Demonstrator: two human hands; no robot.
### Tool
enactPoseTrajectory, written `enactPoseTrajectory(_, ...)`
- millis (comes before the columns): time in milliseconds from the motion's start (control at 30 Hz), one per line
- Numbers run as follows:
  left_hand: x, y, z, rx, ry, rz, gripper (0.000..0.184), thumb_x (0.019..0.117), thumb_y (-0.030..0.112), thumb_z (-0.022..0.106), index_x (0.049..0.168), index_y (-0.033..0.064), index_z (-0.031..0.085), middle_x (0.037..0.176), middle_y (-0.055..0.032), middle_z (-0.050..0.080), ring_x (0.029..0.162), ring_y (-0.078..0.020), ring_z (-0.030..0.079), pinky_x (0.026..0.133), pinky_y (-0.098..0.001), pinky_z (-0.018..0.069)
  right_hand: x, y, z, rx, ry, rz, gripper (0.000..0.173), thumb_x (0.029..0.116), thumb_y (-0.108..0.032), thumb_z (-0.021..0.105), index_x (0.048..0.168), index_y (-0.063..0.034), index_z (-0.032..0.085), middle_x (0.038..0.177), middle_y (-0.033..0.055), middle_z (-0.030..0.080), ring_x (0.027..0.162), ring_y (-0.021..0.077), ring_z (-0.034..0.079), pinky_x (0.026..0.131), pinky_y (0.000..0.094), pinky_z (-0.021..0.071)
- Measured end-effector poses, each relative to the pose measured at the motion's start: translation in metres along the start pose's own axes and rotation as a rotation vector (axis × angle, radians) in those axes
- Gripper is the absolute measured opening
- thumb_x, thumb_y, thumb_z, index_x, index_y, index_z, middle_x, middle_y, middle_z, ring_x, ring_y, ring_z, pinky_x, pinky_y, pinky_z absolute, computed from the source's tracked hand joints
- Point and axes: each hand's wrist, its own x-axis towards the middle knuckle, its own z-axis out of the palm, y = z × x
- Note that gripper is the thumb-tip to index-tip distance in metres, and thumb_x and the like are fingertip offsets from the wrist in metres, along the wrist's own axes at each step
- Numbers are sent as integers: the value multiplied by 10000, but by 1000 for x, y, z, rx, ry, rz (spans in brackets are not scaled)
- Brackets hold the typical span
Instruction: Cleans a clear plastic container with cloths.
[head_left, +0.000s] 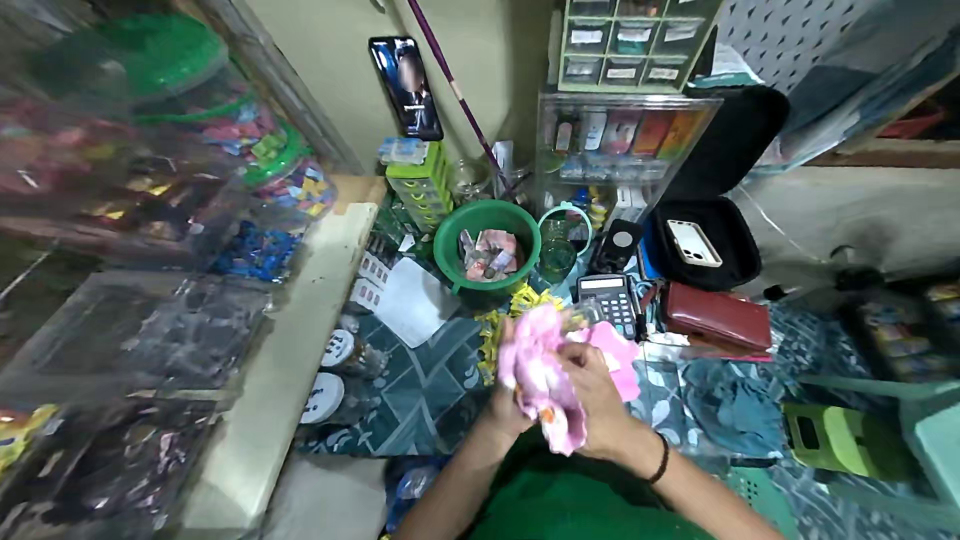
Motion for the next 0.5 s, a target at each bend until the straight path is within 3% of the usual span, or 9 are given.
enactPoseTrajectory(33,2,5,0,12,47,3,623,1024,630,328,1220,157,681,1133,-29,739,1036,-113,701,895,-305,582,-4,-1,-1,11,-38,-51,483,916,-470,562,1107,-53,712,1191,113,728,1087,287,628,965,399,459)
enactPoseTrajectory(100,5,20,3,87,102,-113,741,1054,568,56,1471,86,434,1371,-112,618,1162,-205,655,927,-366,561,-17,-2,-1,18,-119,-128,443,947,-487,481,999,-100,691,1186,74,734,1046,273,638,920,389,463)
enactPoseTrajectory(133,9,25,2,145,87,-143,717,1053,537,25,1532,91,319,1442,-125,557,1204,-247,637,940,-410,563,-24,0,-2,26,-141,-152,461,953,-514,462,981,-113,690,1159,64,743,1026,264,646,905,386,467)
enactPoseTrajectory(167,11,27,-1,195,53,-137,696,1060,520,65,1564,68,230,1492,-156,497,1245,-306,612,967,-470,558,-32,4,-3,61,-147,-150,484,941,-529,493,995,-100,711,1115,71,754,1009,258,653,900,383,472)
enactPoseTrajectory(233,11,23,-8,230,5,-126,694,1059,535,236,1567,62,223,1502,-154,484,1258,-339,599,972,-510,553,-44,11,-13,223,-103,-23,520,889,-527,618,1051,-46,731,1028,89,740,1014,190,655,936,324,499)
enactPoseTrajectory(267,10,21,-11,186,-4,-133,685,1054,543,301,1557,79,274,1489,-149,504,1253,-351,601,972,-522,552,-47,13,-26,337,-67,95,458,908,-484,653,1087,-65,699,1036,35,721,1039,88,654,953,256,525)
enactPoseTrajectory(333,8,21,-13,116,10,-152,677,1049,565,298,1558,119,309,1483,-150,522,1242,-351,614,963,-505,563,-48,9,-58,572,81,378,270,999,-476,590,1151,-271,678,1028,-184,714,971,-113,643,872,136,553)
enactPoseTrajectory(400,8,23,-17,78,2,-153,709,1037,602,287,1574,139,276,1516,-150,485,1275,-355,591,984,-514,548,-37,1,-90,759,334,598,247,938,-589,580,1046,-425,730,936,-245,739,843,-122,665,752,126,565)
enactPoseTrajectory(500,10,19,-18,11,-3,-161,714,1028,613,315,1573,153,293,1528,-157,473,1294,-369,574,980,-530,543,-23,-5,-121,841,418,460,396,936,-667,523,1153,-405,728,1080,-218,743,1014,-92,666,894,156,553)
